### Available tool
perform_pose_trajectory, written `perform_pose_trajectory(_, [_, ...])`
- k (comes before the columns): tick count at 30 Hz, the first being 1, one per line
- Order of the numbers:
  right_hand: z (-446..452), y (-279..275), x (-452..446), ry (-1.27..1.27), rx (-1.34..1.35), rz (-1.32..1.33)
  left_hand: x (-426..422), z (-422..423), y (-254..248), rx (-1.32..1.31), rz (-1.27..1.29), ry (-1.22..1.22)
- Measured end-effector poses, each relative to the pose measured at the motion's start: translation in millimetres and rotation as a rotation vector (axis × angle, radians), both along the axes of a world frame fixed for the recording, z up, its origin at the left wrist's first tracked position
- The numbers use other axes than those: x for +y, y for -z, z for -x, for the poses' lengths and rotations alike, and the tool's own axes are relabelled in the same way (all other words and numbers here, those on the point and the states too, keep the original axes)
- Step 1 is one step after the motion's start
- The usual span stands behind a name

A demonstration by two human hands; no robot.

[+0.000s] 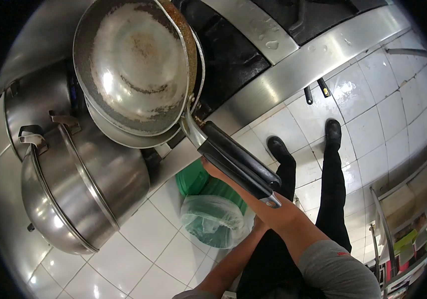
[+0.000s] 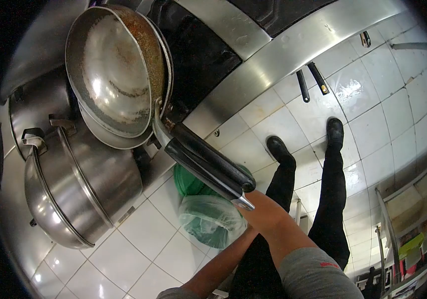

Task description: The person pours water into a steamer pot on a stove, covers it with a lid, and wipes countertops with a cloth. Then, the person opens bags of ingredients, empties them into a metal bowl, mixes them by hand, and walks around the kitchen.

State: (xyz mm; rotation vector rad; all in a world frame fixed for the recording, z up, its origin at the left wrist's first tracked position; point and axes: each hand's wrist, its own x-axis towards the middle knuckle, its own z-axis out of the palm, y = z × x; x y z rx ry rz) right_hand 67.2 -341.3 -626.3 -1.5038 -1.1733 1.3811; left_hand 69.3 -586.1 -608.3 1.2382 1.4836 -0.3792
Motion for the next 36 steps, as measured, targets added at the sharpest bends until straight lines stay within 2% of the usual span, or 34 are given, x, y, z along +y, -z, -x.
perform_pose_trajectory(20, [-30.2, 5.2, -37.3, -0.104, 0.19, 0.206, -1.7, 1.2, 0.0, -0.018, 0.0, 0.003])
perform_pose_trajectory(36, [-49.8, 8.0, -57.4, -0.14, 0.233, 0.296, -7.1, 9.3, 1.5, -0.025, 0.007, 0.001])
